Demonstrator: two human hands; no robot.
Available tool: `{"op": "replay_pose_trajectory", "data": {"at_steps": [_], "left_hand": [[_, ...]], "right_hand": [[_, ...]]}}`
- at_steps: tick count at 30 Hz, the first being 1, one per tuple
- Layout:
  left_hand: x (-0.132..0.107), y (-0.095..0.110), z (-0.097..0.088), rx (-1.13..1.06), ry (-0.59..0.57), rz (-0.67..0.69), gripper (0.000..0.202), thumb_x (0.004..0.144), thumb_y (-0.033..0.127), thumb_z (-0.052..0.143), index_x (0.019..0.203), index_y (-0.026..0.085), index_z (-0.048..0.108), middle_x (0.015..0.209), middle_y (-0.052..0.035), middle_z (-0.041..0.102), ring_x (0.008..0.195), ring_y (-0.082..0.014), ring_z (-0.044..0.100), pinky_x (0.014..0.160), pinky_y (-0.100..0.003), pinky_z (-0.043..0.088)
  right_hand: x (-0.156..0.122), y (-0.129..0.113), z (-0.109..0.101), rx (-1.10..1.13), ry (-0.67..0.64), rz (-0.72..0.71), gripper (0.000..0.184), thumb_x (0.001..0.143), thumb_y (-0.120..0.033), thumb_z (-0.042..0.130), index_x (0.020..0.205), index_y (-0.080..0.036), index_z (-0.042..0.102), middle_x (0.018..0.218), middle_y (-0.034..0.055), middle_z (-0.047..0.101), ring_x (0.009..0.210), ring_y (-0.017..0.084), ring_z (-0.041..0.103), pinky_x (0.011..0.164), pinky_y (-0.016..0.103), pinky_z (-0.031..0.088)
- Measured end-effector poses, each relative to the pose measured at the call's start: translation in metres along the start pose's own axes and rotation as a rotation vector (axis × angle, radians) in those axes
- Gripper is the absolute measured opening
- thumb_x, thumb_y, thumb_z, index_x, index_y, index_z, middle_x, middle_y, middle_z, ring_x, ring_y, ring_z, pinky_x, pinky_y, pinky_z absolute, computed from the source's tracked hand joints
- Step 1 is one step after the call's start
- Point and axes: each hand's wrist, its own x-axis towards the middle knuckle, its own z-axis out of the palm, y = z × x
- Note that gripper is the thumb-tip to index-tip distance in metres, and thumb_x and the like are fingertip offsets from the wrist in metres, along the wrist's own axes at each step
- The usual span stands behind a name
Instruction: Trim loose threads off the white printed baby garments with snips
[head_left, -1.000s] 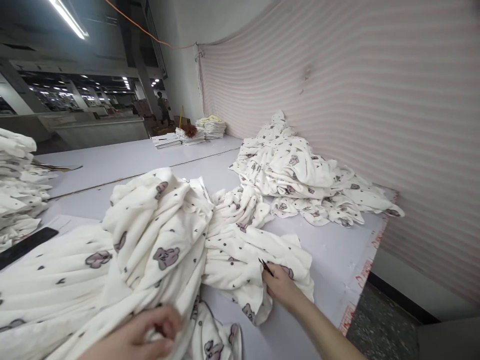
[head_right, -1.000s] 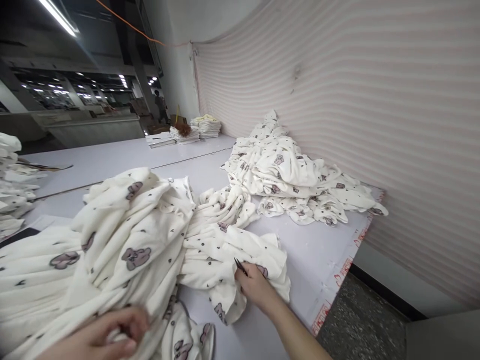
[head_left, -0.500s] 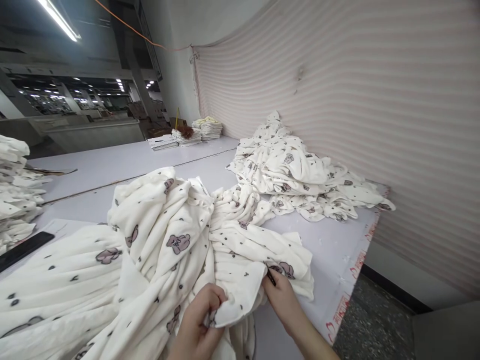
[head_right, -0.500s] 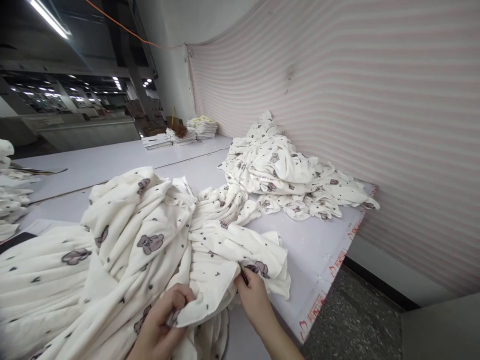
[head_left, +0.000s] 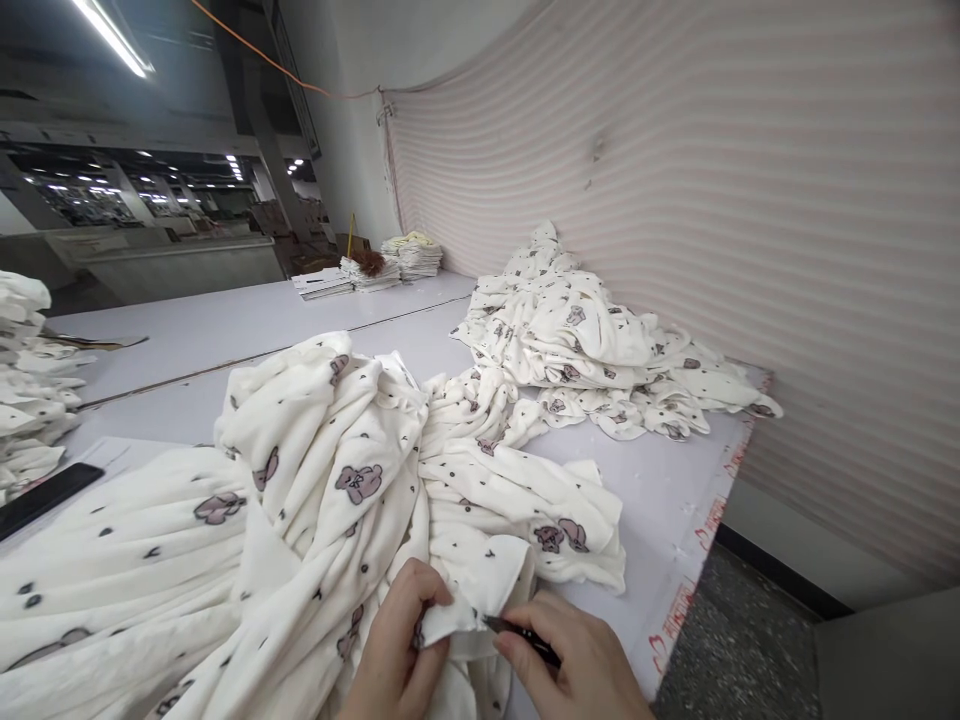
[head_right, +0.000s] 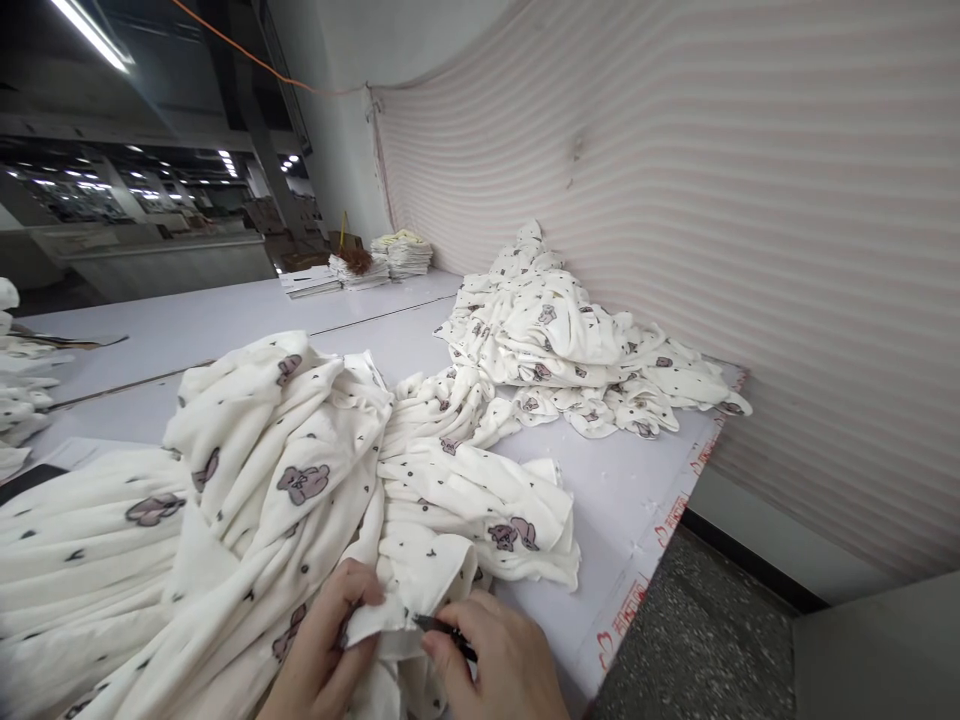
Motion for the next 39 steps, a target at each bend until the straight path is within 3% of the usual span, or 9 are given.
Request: {"op": "replay_pose_trajectory", "data": {"at_steps": [6,10,15,21,26,29,32,35,39], "left_hand": [[0.001,0.001,-0.003,0.037,0.029,-0.078,0.013,0.081,0.014,0.052,0.089,0.023,0.057,0.077,-0.0001,0.051,0.069,-0.0184,0.049,0.064,-0.025,0.038],[0.008,0.004,-0.005,0.018,-0.122,-0.211,0.016,0.088,0.029,0.053,0.093,0.022,0.066,0.083,-0.0044,0.063,0.081,-0.0217,0.059,0.075,-0.028,0.043],[0.012,-0.005,-0.007,-0.242,-0.139,-0.462,0.029,0.087,0.047,0.054,0.089,0.02,0.064,0.088,-0.003,0.067,0.09,-0.0219,0.059,0.083,-0.029,0.044],[0.011,-0.014,-0.009,-0.552,-0.092,-0.755,0.041,0.074,0.055,0.067,0.089,0.017,0.066,0.069,0.0008,0.063,0.069,-0.0177,0.057,0.069,-0.027,0.045],[0.014,-0.006,-0.003,-0.372,-0.075,-0.584,0.035,0.073,0.05,0.07,0.089,0.019,0.065,0.087,-0.0024,0.067,0.092,-0.0226,0.058,0.083,-0.029,0.042],[0.014,-0.003,-0.002,-0.235,-0.105,-0.577,0.033,0.077,0.052,0.065,0.083,0.019,0.064,0.072,0.0011,0.062,0.075,-0.0182,0.055,0.072,-0.025,0.04],[0.011,-0.002,-0.004,-0.196,-0.062,-0.614,0.038,0.077,0.057,0.061,0.079,0.019,0.062,0.061,0.0045,0.051,0.06,-0.0135,0.044,0.058,-0.022,0.035],[0.009,-0.001,-0.004,-0.231,0.006,-0.633,0.039,0.076,0.058,0.061,0.085,0.02,0.062,0.065,0.0037,0.053,0.062,-0.014,0.045,0.058,-0.021,0.037],[0.007,-0.003,-0.001,-0.192,0.016,-0.564,0.037,0.078,0.055,0.06,0.085,0.02,0.064,0.069,0.002,0.056,0.065,-0.0151,0.047,0.059,-0.022,0.039]], "right_hand": [[-0.003,0.01,0.011,0.195,0.116,-0.041,0.02,0.089,-0.036,0.053,0.088,-0.025,0.07,0.081,0.0042,0.07,0.076,0.022,0.065,0.064,0.027,0.047],[0.003,0.014,0.028,0.529,0.185,-0.091,0.02,0.081,-0.033,0.061,0.097,-0.021,0.06,0.086,0.004,0.067,0.076,0.019,0.065,0.067,0.025,0.052],[0.029,0.004,0.043,0.481,0.229,-0.23,0.023,0.081,-0.022,0.063,0.104,-0.022,0.063,0.112,0.008,0.065,0.1,0.022,0.063,0.085,0.029,0.051],[0.044,0.006,0.054,0.43,0.205,-0.151,0.019,0.092,-0.03,0.053,0.085,-0.019,0.067,0.078,0.0032,0.071,0.074,0.018,0.066,0.068,0.024,0.049],[0.044,0.014,0.073,0.205,0.356,-0.219,0.021,0.095,-0.026,0.039,0.09,-0.019,0.058,0.075,0.0043,0.068,0.068,0.019,0.065,0.061,0.025,0.044],[0.047,0.009,0.075,0.244,0.391,-0.143,0.023,0.096,-0.031,0.037,0.084,-0.021,0.053,0.066,0.0009,0.062,0.059,0.017,0.061,0.056,0.024,0.043],[0.045,0.004,0.066,0.385,0.383,-0.067,0.019,0.093,-0.037,0.047,0.087,-0.021,0.055,0.073,0.0014,0.063,0.068,0.017,0.063,0.063,0.024,0.048],[0.035,0.005,0.055,0.447,0.352,-0.106,0.021,0.087,-0.038,0.056,0.098,-0.021,0.062,0.087,0.006,0.068,0.082,0.021,0.064,0.073,0.028,0.051],[0.024,0.008,0.047,0.471,0.247,-0.084,0.018,0.085,-0.033,0.06,0.092,-0.021,0.071,0.087,0.0068,0.072,0.081,0.022,0.067,0.073,0.028,0.052]]}}
